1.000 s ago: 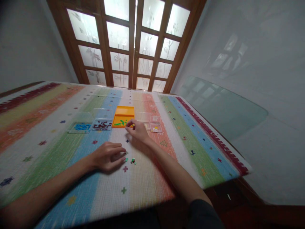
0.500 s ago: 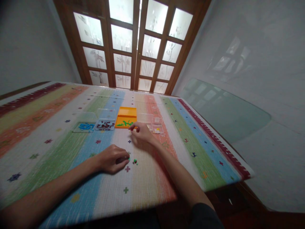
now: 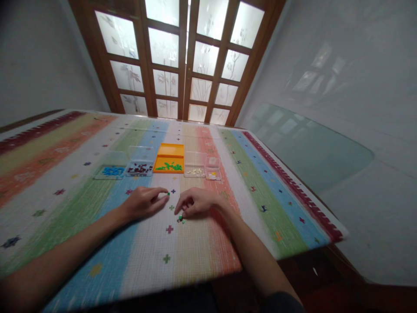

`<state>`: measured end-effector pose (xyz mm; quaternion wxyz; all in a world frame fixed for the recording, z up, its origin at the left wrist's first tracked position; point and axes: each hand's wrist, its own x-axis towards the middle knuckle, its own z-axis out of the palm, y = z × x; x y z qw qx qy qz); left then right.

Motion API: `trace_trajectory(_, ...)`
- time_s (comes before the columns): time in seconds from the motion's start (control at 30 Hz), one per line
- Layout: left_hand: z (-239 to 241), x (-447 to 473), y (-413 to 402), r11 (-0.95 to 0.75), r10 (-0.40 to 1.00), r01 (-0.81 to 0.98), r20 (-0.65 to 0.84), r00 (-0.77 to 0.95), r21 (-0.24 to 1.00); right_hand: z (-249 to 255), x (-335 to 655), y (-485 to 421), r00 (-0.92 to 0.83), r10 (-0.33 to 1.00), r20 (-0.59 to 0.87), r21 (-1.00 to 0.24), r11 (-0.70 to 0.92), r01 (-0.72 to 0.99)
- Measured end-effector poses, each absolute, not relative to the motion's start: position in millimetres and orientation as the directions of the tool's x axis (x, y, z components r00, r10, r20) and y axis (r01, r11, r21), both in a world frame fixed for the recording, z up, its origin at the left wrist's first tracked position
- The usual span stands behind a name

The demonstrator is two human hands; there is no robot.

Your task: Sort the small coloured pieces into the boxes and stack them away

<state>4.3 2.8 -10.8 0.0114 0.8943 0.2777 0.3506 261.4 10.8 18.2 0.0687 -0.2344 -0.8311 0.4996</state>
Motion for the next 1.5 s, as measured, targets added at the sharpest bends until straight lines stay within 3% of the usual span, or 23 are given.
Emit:
trace_trajectory(0.13, -9.5, -3.0, 20.2, -0.776, 0.547, 0.612, 0.646, 0.532, 0.153, 16.6, 259.7, 11.1, -0.879, 0.462, -0.116, -0.854, 0.406, 0.325)
trace_trajectory(0.33, 0.3, -4.8, 44.4, -0.550, 0.746, 0.799, 0.574, 0.338, 0.244, 16.4, 254.6, 9.0, -0.884, 0.454, -0.113, -0.851, 0.416, 0.322)
trace_trajectory(0.5, -1.2, -1.0, 56.8, -0.480, 0.800, 0.844, 0.515, 0.309, 0.240, 17.3, 253.5, 7.3, -0.867, 0.481, -0.131, -0.850, 0.396, 0.348)
trace_trajectory(0.73, 1.5, -9.1, 32.9, -0.703, 0.657, 0.649, 0.616, 0.435, 0.291, 18.2, 254.1, 5.7, -0.890, 0.443, -0.113, -0.859, 0.407, 0.312)
trace_trajectory(1.0, 10.3, 10.7, -13.8, -0.862, 0.469, 0.307, 0.404, 0.786, 0.403, 23.2, 254.7, 2.4, -0.797, 0.576, -0.181, -0.843, 0.327, 0.428)
trace_trajectory(1.23, 8.7, 23.5, -31.4, -0.872, 0.435, 0.283, 0.363, 0.824, 0.400, 30.0, 261.6, -1.2, -0.763, 0.588, -0.268, -0.815, 0.283, 0.505)
trace_trajectory(1.5, -0.1, 32.9, -38.6, -0.871, 0.437, 0.281, 0.372, 0.819, 0.403, 26.9, 260.3, 0.5, -0.729, 0.652, -0.207, -0.815, 0.298, 0.498)
